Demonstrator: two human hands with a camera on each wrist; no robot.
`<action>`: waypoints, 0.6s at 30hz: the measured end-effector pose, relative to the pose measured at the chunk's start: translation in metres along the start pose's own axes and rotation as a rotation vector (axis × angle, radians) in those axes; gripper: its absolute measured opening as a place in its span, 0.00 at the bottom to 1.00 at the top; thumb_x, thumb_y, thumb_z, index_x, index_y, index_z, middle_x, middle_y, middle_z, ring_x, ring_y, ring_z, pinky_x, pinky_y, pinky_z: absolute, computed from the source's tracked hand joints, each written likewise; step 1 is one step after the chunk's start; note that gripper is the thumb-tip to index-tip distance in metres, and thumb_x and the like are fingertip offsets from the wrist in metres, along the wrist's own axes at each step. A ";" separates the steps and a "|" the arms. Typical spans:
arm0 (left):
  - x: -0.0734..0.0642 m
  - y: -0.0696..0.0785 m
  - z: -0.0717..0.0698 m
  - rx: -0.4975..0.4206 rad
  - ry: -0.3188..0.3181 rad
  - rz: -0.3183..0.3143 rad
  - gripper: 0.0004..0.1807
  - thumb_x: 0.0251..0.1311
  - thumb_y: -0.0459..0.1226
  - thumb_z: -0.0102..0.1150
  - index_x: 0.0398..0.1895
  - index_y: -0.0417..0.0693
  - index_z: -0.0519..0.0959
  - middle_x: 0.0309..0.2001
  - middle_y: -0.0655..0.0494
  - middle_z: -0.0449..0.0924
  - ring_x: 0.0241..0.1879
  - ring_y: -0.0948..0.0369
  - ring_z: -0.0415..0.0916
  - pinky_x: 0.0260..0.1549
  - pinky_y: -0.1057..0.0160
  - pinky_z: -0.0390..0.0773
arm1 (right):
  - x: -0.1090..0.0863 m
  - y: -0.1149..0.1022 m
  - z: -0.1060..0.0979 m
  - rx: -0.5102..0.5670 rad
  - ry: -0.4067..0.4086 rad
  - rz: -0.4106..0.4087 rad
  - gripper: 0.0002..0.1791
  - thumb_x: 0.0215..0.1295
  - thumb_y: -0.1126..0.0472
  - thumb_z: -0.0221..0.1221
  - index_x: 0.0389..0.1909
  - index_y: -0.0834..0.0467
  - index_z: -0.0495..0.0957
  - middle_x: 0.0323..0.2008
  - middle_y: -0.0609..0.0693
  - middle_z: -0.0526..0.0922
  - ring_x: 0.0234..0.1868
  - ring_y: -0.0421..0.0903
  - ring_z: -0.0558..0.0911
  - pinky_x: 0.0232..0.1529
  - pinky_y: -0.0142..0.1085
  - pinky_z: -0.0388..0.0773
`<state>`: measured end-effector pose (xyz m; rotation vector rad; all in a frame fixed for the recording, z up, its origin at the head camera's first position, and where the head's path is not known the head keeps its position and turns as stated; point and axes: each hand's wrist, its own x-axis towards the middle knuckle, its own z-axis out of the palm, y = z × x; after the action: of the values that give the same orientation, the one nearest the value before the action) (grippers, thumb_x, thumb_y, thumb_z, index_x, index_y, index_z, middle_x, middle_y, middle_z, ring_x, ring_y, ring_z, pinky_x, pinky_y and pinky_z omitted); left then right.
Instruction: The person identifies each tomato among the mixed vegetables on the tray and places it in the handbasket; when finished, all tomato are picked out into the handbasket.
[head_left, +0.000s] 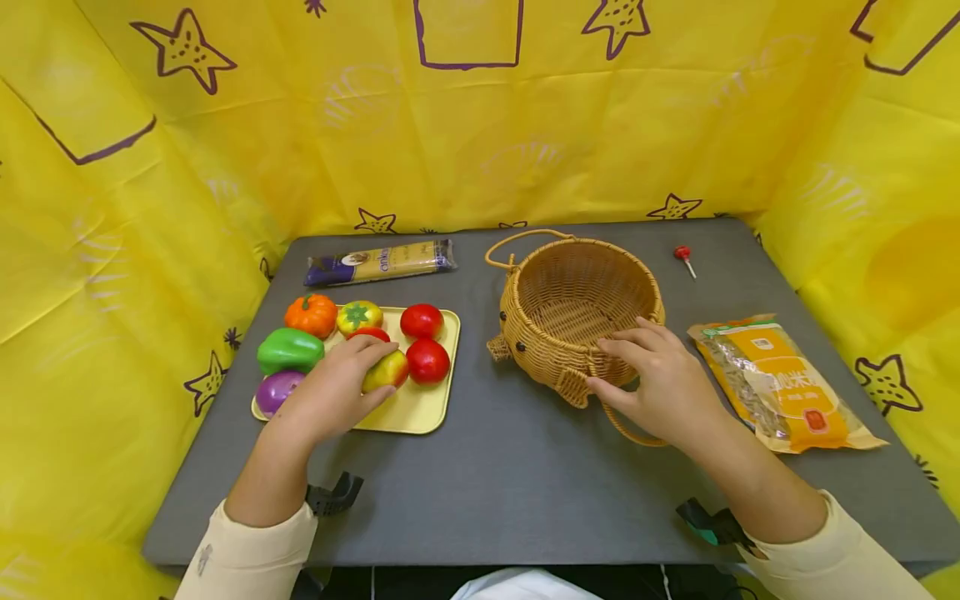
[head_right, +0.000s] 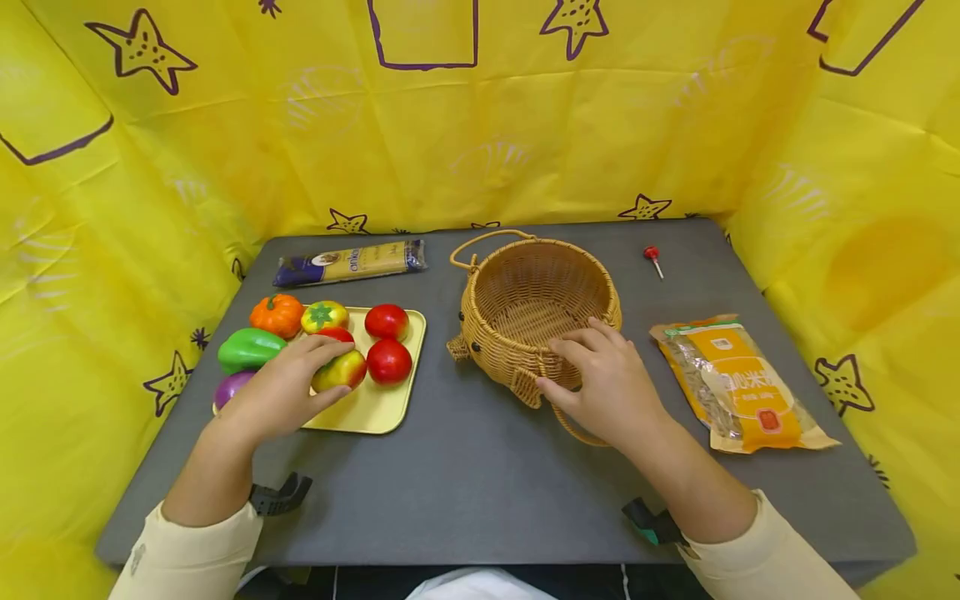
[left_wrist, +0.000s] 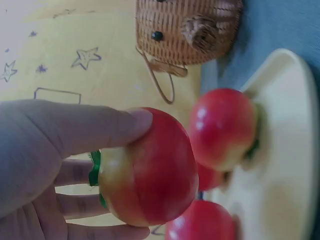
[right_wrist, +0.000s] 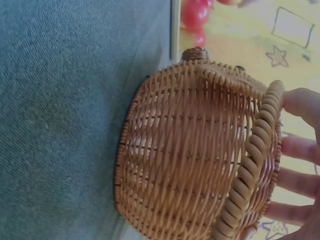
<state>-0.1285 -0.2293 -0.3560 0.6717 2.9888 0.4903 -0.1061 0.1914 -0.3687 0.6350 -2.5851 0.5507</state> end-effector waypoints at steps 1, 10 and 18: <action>0.003 0.002 -0.002 -0.006 0.005 0.004 0.31 0.60 0.39 0.71 0.66 0.40 0.76 0.63 0.38 0.75 0.63 0.39 0.71 0.66 0.38 0.69 | 0.001 0.000 0.000 -0.006 -0.002 -0.005 0.27 0.50 0.49 0.78 0.48 0.60 0.88 0.46 0.59 0.87 0.62 0.68 0.77 0.62 0.65 0.72; 0.035 0.028 -0.021 -0.056 0.051 0.065 0.33 0.62 0.42 0.71 0.69 0.43 0.74 0.64 0.44 0.74 0.64 0.43 0.71 0.65 0.41 0.71 | 0.005 0.001 -0.002 -0.037 -0.028 -0.014 0.27 0.48 0.47 0.78 0.46 0.59 0.88 0.45 0.61 0.87 0.59 0.70 0.79 0.61 0.64 0.73; 0.071 0.071 -0.039 -0.032 0.068 0.171 0.33 0.64 0.43 0.68 0.71 0.46 0.73 0.66 0.45 0.73 0.65 0.44 0.69 0.65 0.44 0.70 | 0.006 -0.001 -0.003 -0.030 -0.056 0.000 0.25 0.51 0.49 0.77 0.47 0.58 0.88 0.45 0.60 0.86 0.59 0.70 0.79 0.62 0.64 0.72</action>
<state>-0.1676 -0.1496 -0.2945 0.9315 2.9931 0.5791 -0.1093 0.1901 -0.3635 0.6494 -2.6405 0.4994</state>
